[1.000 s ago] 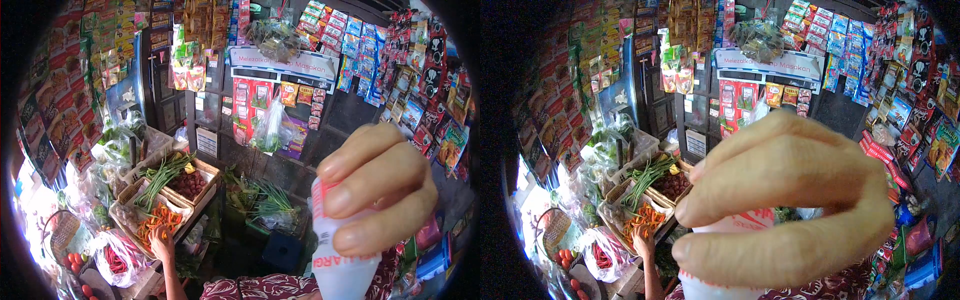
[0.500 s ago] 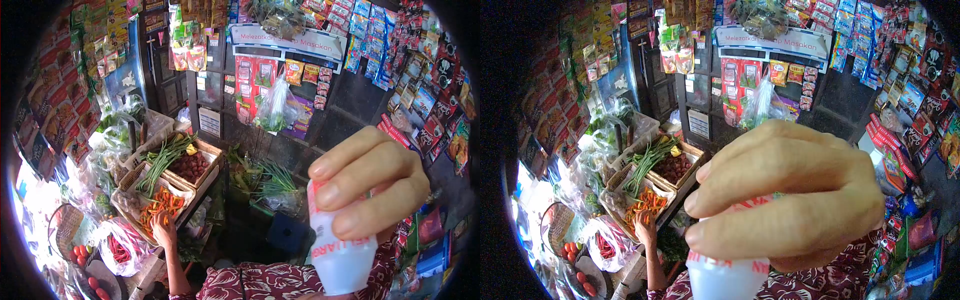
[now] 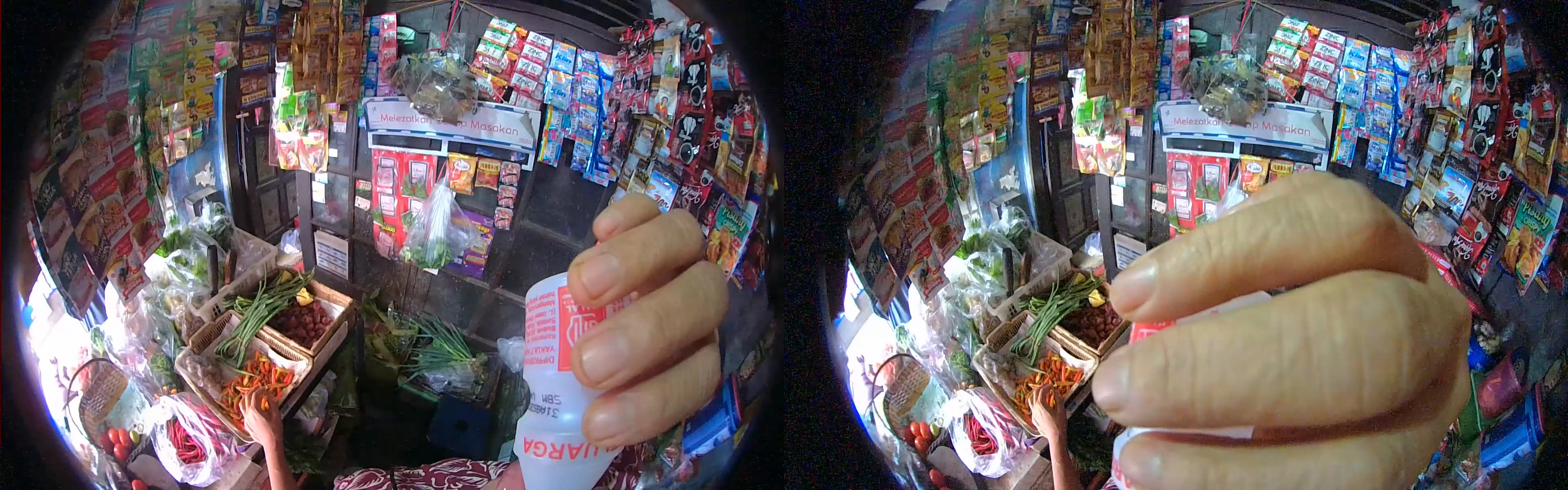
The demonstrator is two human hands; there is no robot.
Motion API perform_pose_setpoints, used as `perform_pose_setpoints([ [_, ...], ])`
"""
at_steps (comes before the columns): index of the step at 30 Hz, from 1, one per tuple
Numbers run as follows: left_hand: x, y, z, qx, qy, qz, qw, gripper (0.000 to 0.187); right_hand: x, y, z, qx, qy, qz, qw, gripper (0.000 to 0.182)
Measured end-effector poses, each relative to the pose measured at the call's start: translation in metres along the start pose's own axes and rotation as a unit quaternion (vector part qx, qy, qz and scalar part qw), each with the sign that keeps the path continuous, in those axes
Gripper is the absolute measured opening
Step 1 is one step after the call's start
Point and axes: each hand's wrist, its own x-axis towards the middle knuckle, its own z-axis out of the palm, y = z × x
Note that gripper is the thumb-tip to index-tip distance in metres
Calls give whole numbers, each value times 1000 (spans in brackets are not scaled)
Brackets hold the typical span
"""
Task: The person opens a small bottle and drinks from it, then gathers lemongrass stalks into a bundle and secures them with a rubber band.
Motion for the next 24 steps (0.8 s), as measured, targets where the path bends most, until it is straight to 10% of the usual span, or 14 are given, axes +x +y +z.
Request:
perform_pose_setpoints([
  [7,0,-1,-3,-2,-15,-7,1000,18,-4,14,-4,-19,-68,-39,997,37],
  [10,0,0,-2,18,-32,-18,999,19,-5,25,16,9,79,-43,996,26],
  [14,1,0,-3,35,-71,-41,996,21,-34,50,35,255,-90,11,963,18],
  [24,7,5,1,44,-104,-30,993,19,-221,115,223,478,-50,530,698,46],
])
